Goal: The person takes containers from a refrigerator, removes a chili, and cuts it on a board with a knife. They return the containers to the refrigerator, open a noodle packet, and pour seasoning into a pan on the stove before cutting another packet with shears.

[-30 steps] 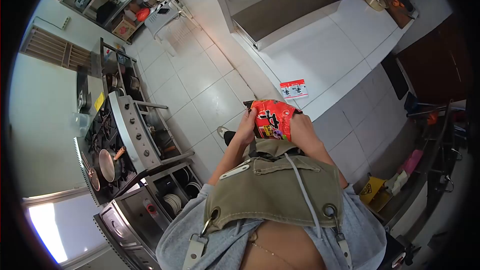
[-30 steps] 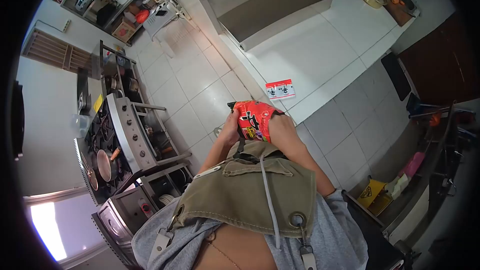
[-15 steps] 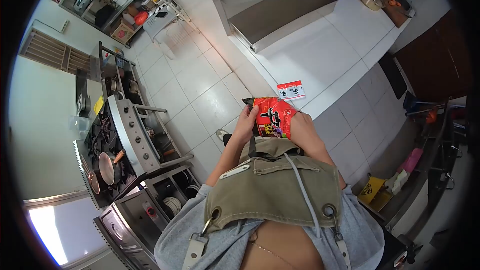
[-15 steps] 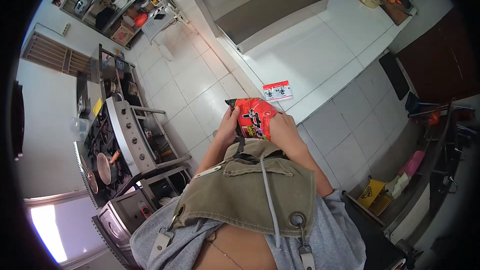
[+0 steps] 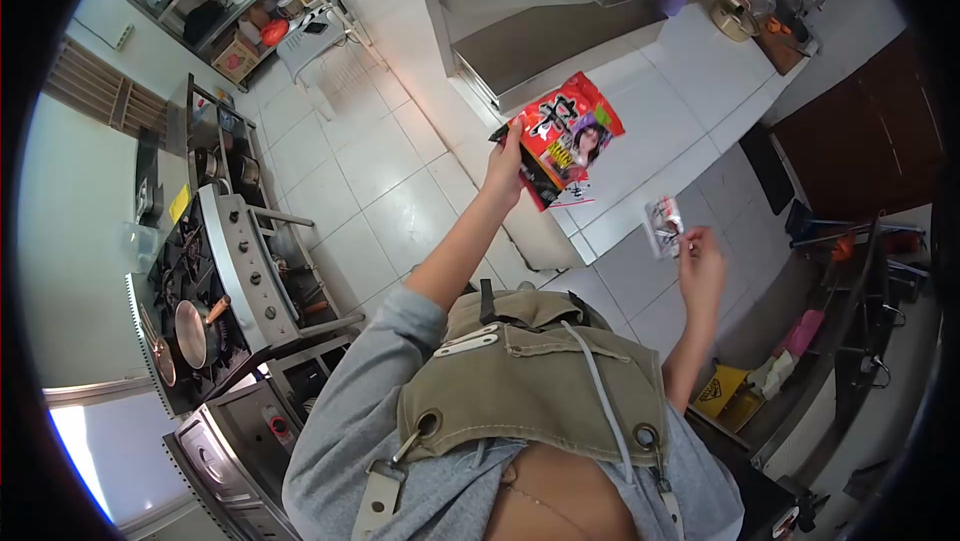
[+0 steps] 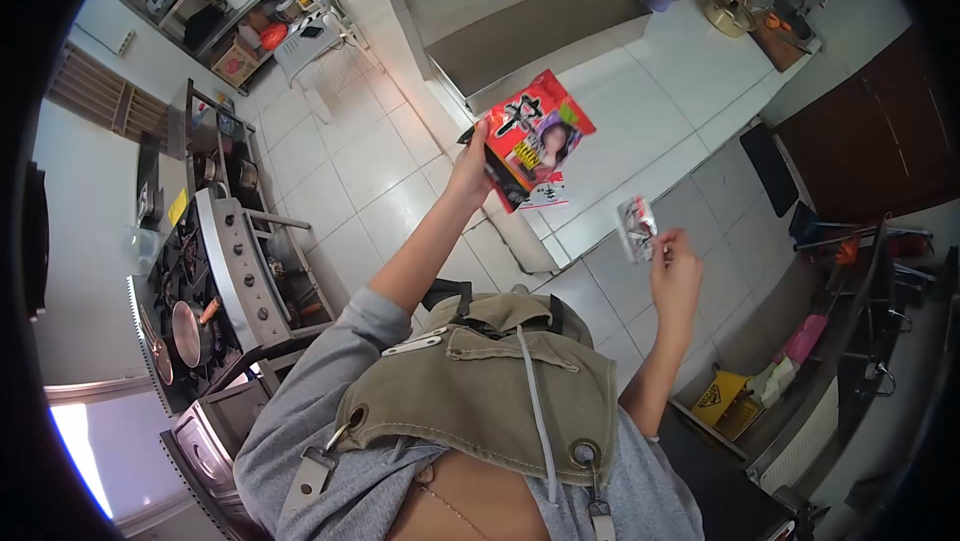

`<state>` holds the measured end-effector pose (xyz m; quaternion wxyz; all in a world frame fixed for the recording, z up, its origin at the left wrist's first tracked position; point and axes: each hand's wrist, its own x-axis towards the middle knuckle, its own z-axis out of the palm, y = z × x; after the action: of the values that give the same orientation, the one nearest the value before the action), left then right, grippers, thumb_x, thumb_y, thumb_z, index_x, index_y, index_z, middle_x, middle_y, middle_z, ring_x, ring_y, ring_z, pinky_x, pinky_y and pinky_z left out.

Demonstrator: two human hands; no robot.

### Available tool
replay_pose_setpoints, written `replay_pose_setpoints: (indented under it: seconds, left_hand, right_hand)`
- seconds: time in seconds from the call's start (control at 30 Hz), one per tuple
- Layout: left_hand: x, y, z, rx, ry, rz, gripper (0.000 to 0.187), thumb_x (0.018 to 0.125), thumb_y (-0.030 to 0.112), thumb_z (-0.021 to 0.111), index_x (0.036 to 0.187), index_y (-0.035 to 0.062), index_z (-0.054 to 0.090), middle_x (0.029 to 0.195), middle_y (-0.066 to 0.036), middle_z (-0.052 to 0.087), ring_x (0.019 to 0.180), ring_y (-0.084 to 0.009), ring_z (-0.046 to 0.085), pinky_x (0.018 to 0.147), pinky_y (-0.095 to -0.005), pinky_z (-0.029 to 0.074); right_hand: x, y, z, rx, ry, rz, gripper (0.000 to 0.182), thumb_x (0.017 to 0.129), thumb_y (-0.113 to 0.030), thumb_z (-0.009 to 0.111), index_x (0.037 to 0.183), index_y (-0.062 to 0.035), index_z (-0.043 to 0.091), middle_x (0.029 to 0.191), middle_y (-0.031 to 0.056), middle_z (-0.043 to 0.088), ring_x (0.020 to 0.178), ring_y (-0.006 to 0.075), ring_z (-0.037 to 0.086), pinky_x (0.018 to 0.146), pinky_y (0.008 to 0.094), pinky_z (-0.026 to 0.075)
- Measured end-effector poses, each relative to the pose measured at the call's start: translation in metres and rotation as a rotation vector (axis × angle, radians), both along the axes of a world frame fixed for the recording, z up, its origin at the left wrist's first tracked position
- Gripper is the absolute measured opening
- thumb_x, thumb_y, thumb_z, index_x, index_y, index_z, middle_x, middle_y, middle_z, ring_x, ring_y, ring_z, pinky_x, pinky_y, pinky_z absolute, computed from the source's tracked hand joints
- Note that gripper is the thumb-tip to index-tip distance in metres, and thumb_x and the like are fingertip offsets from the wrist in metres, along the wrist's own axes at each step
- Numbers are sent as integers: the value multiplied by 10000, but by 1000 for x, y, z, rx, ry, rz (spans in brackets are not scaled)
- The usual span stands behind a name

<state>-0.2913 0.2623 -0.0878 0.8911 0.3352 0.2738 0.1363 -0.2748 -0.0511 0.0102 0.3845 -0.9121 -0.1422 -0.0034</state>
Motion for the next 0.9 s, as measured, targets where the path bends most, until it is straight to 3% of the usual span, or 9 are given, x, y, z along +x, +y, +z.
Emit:
replay_pose_setpoints:
  seconds: [0.2, 0.37, 0.43, 0.57, 0.63, 0.67, 0.73, 0.8, 0.9]
  left_hand:
    - [63, 3, -20, 239, 309, -94, 517, 850, 417, 580, 1161, 25, 450, 1070, -88, 577, 970, -212, 560, 861, -385, 441]
    - [62, -1, -21, 414, 108, 64, 624, 771, 259, 642, 1232, -47, 354, 1162, -167, 516, 1050, -275, 510, 927, -322, 382]
    - [46, -11, -15, 747, 474, 248, 739, 719, 267, 687, 1267, -55, 310, 1275, -226, 394, 1140, -296, 434, 965, -336, 343]
    - [-8, -42, -29, 1222, 440, 57, 898, 661, 340, 745, 1299, -23, 228, 1326, -273, 235, 1279, -386, 191, 1055, -413, 192]
    - [-33, -65, -39, 1364, 543, 28, 895, 651, 321, 763, 1296, -1, 232, 1299, -270, 263, 1252, -367, 260, 1020, -408, 255]
    - [-40, -69, -44, 1508, 643, -23, 894, 641, 302, 782, 1292, 20, 237, 1271, -268, 290, 1224, -348, 330, 985, -404, 318]
    - [-48, -60, -57, 1200, 441, -57, 869, 657, 259, 779, 1290, 42, 226, 1213, -258, 359, 1119, -319, 436, 887, -375, 393]
    - [-58, -52, -52, 862, 206, -54, 615, 728, 100, 718, 1217, 36, 352, 967, -172, 575, 759, -197, 622, 602, -278, 497]
    - [-70, -29, -68, 727, 104, -197, 368, 761, 72, 674, 1077, 3, 497, 813, -97, 625, 701, -150, 620, 586, -278, 496]
  right_hand:
    - [-33, 0, -38, 92, 36, 53, 74, 845, -17, 567, 905, -2, 526, 728, 75, 616, 645, 107, 585, 563, 224, 453]
    - [-41, 3, -33, 431, 257, 26, 109, 818, -23, 610, 904, 15, 554, 736, 73, 636, 649, 108, 600, 574, 242, 476]
    - [-36, -2, -32, 591, 382, 42, 112, 811, -20, 624, 894, 26, 565, 746, 54, 638, 659, 83, 590, 576, 227, 475]
    - [-22, 3, -35, 356, 325, 19, 99, 801, -39, 652, 841, 39, 606, 746, 39, 634, 658, 60, 566, 576, 201, 452]
    - [-18, 12, -33, 346, 316, 45, 90, 796, -44, 660, 820, 32, 620, 737, 38, 633, 650, 60, 560, 576, 192, 441]
    - [-19, 17, -28, 607, 527, 63, 95, 787, -54, 672, 819, 23, 628, 721, 31, 627, 644, 55, 547, 583, 188, 430]
    - [-17, 28, -32, 852, 758, 100, 101, 778, -65, 684, 817, 15, 636, 706, 24, 621, 638, 51, 534, 590, 183, 419]
    - [-9, 43, -49, 549, 651, 152, 93, 777, -65, 680, 829, -6, 630, 706, 14, 607, 645, 62, 532, 606, 192, 422]
    - [-8, 68, -33, 312, 636, 375, 108, 785, -75, 675, 845, -6, 619, 699, 4, 590, 644, 67, 527, 603, 197, 422]
